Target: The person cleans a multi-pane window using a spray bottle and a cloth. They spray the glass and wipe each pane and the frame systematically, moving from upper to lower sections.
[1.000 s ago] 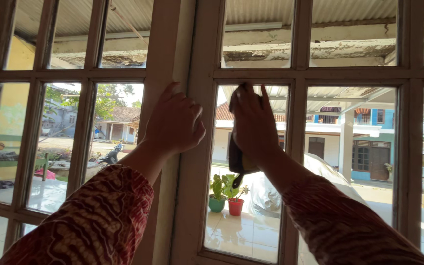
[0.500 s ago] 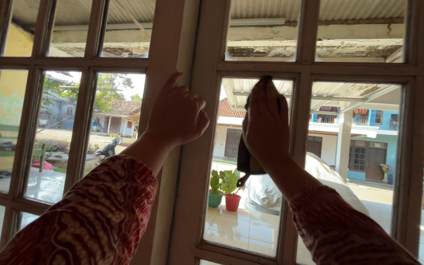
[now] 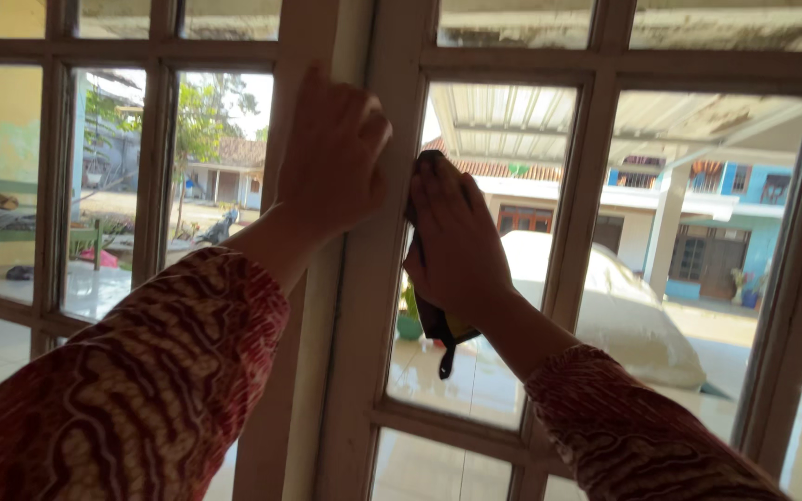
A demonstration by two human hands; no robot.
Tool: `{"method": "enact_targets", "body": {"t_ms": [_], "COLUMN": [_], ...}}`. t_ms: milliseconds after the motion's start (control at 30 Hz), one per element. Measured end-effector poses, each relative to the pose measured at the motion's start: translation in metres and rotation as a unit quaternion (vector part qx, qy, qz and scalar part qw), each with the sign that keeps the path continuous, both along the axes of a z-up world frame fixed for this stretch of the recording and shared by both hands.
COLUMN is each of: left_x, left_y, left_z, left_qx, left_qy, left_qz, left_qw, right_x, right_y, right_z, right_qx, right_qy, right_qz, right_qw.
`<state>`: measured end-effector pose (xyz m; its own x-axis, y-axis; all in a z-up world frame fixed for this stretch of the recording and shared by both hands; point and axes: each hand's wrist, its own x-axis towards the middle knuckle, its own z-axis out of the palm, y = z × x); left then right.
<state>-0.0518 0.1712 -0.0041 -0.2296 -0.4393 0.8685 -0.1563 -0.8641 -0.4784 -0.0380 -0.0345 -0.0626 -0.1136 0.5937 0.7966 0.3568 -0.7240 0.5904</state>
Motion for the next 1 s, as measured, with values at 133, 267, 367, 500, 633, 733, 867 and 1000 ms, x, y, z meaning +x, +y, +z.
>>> {"method": "enact_targets", "body": {"t_ms": [133,267,367,500,633,733,867,1000], "left_x": [0.001,0.001,0.001,-0.002,-0.002,0.000,0.003,0.005], "left_y": [0.004,0.004,0.003,0.002,0.001,0.000,0.003,0.005], "left_z": [-0.024,-0.033,-0.033,-0.037,-0.036,-0.035,-0.036,-0.036], "left_qx": [-0.021,-0.017,-0.029,-0.037,-0.039,-0.044,-0.040,-0.032], "left_qy": [0.024,0.043,0.040,0.042,0.050,0.043,0.031,0.029], "left_qz": [0.017,0.040,0.072,0.104,0.094,0.113,0.124,0.104], "left_qw": [0.999,0.998,0.996,0.993,0.994,0.992,0.991,0.994], "right_x": [-0.003,-0.005,-0.003,-0.004,-0.010,0.001,0.017,-0.009], "right_y": [-0.008,-0.025,-0.024,-0.018,-0.016,-0.024,-0.018,-0.022], "right_z": [0.017,0.058,0.049,-0.002,-0.088,-0.099,-0.020,-0.005], "right_qx": [-0.010,0.041,0.060,0.028,-0.105,-0.268,-0.118,-0.014], "right_qy": [0.021,-0.015,-0.052,0.056,0.291,0.044,0.193,-0.009], "right_qz": [-0.028,-0.072,-0.036,0.006,-0.132,0.042,-0.162,-0.026], "right_qw": [0.999,0.996,0.996,0.998,0.942,0.961,0.960,1.000]}}
